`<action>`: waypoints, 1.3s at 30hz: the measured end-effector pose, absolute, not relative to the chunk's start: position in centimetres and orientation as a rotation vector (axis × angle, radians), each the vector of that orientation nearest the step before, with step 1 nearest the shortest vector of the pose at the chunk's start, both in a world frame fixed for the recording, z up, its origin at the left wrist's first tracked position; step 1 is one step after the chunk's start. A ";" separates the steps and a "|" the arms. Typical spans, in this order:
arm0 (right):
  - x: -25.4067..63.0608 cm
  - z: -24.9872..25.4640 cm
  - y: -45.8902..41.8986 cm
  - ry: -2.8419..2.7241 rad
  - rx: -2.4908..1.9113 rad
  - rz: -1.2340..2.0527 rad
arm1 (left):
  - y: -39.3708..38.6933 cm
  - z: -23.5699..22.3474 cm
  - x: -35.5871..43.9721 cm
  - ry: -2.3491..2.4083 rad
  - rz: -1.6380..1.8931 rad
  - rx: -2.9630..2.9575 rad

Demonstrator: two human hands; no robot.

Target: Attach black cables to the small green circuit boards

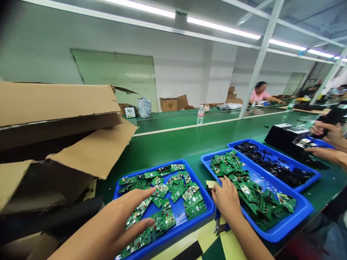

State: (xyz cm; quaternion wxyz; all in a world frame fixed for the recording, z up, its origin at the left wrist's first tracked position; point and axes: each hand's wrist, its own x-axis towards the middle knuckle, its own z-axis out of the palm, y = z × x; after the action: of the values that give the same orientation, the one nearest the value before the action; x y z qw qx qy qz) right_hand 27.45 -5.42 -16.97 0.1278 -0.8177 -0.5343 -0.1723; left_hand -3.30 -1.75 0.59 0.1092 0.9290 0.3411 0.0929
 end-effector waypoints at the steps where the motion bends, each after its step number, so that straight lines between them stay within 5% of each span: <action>1: 27.5 -17.0 -5.5 -1.565 -2.384 -0.509 | -2.1 0.8 -3.3 1.017 0.280 2.722; 12: 30.6 -18.3 -6.2 -1.707 -2.313 -0.473 | -6.8 2.9 -5.6 1.172 0.430 2.711; 20: 31.3 -17.5 -8.0 -1.695 -1.949 -0.469 | -10.3 -6.1 -9.0 1.411 -0.052 2.295; 27: 19.2 -12.5 -10.5 -2.104 -1.203 0.362 | -11.9 -11.2 -9.7 1.713 0.196 2.048; 32: 11.4 -12.9 -11.2 -2.274 -0.796 0.367 | -12.0 -11.0 -8.6 1.733 0.200 1.955; 39: 11.5 -15.3 -11.7 -2.211 -0.841 0.475 | -12.7 -9.9 -7.6 1.669 0.265 1.859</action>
State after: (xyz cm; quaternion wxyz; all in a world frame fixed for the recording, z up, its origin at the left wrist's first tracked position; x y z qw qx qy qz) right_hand 11.46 -11.67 -15.31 0.3566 -0.3257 -0.8561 0.1838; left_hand -7.57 -12.66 -9.88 0.3094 0.7036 0.6318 0.1001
